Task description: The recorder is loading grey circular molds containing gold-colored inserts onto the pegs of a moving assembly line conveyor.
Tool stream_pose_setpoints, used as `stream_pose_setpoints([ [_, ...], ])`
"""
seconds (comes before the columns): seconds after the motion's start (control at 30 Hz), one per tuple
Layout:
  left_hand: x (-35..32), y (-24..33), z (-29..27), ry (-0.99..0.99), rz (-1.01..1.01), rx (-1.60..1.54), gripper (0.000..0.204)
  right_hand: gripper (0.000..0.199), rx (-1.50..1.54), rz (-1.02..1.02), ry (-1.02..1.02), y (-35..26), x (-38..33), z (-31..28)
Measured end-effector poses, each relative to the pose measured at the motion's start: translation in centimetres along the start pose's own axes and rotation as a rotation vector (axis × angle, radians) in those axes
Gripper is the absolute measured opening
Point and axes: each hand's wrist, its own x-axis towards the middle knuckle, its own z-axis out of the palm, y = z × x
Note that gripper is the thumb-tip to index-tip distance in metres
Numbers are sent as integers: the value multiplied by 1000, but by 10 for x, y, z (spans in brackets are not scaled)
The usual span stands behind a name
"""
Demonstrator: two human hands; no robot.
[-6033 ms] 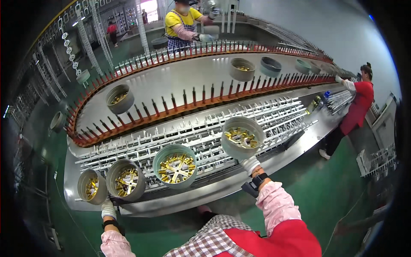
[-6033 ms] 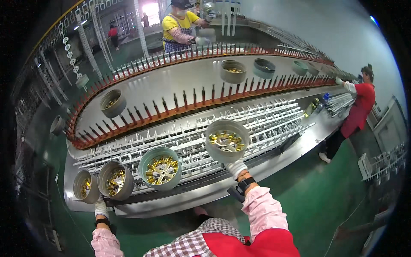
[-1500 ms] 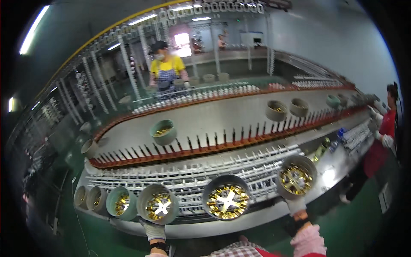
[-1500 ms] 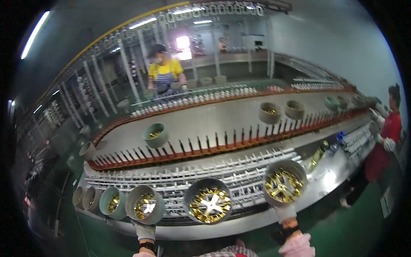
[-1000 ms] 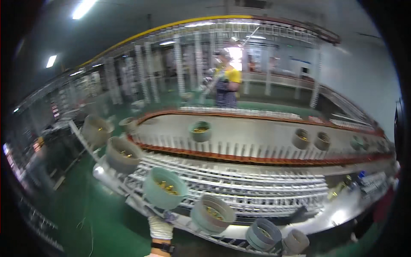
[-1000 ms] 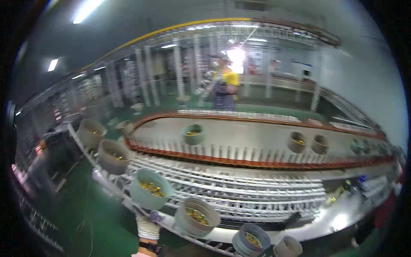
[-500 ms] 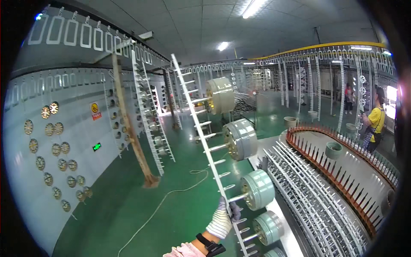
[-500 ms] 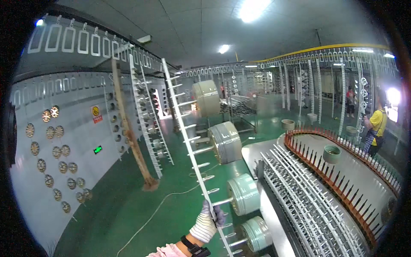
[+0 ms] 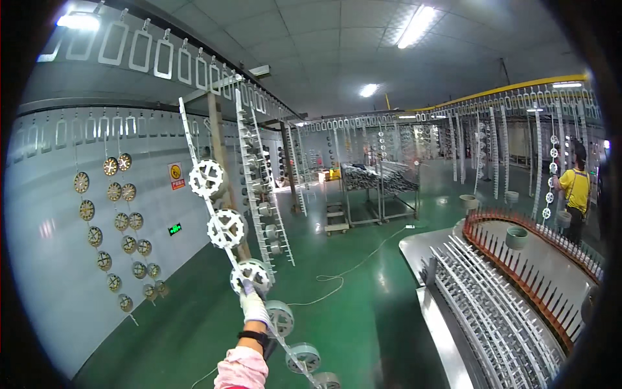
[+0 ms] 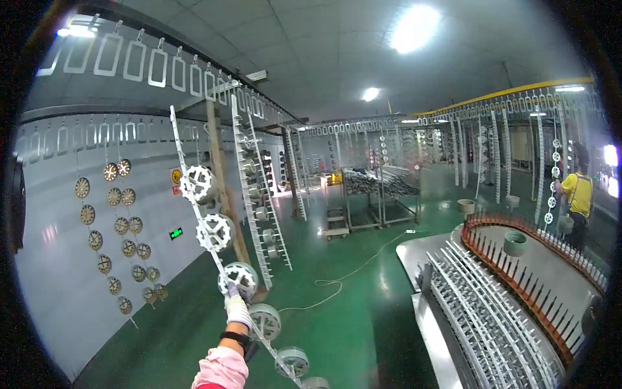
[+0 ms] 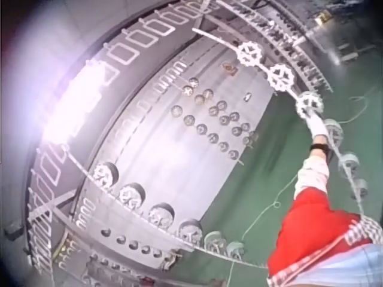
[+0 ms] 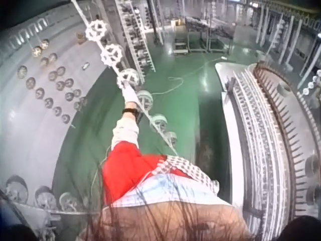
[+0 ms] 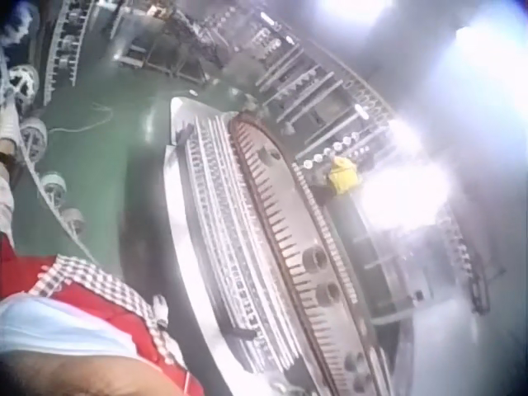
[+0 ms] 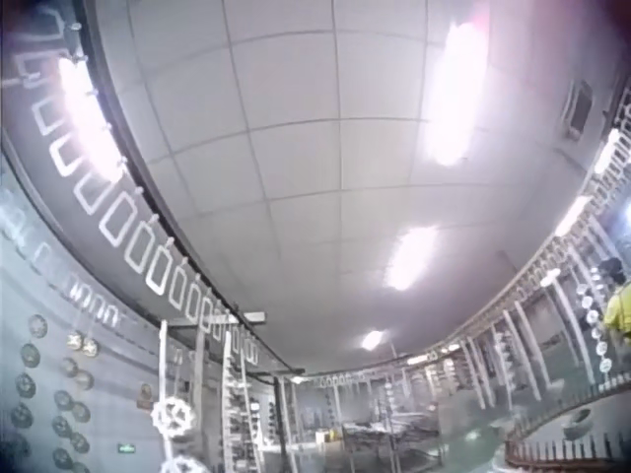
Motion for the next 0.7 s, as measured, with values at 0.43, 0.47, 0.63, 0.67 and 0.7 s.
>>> stream_pose_setpoints([
  [0.43, 223, 183, 43, 183, 467, 470, 44, 32, 262, -153, -71, -140, 65, 114],
  [0.47, 224, 196, 41, 185, 474, 467, 44, 32, 273, -142, -86, -142, 71, 125],
  [0.63, 216, 193, 26, 68, 679, 316, 44, 34, 280, -143, -117, -144, 76, 158],
  [0.67, 213, 183, 27, 28, 634, 311, 44, 35, 321, -88, -133, -144, 73, 163],
  [0.7, 237, 160, 10, 48, 670, 257, 44, 35, 324, -82, -141, -160, 68, 168],
])
